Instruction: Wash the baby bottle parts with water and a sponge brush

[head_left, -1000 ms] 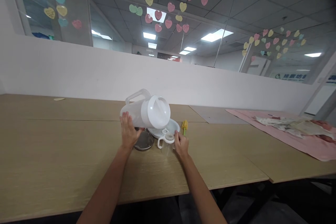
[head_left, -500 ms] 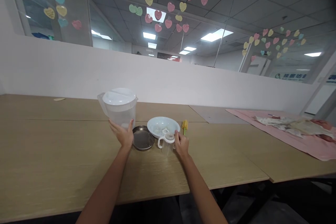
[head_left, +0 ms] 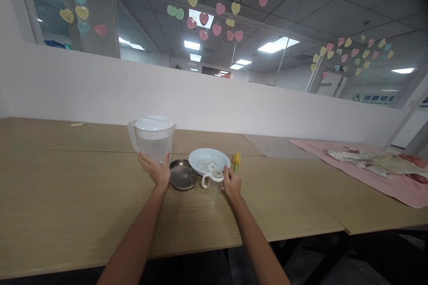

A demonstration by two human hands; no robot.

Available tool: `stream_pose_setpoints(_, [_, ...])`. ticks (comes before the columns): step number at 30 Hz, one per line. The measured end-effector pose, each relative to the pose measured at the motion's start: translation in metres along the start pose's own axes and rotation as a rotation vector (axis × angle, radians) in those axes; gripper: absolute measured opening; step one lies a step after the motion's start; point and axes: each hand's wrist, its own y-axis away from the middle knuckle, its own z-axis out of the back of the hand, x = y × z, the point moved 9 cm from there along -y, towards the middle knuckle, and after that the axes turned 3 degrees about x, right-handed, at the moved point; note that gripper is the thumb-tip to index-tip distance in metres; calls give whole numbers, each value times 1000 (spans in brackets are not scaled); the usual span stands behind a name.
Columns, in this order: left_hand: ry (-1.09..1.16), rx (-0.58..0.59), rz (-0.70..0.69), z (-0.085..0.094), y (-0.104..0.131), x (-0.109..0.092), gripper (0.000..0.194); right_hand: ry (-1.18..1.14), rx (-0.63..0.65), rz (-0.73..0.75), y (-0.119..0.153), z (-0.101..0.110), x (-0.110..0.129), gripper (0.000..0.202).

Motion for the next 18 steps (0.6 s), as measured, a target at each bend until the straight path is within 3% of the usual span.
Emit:
stream_pose_setpoints(11, [-34, -84, 1, 1, -5, 16, 110, 4, -11, 11, 0, 1, 3, 56])
stream_pose_setpoints(18, [-68, 22, -7, -7, -4, 14, 108, 15, -9, 14, 0, 1, 3, 55])
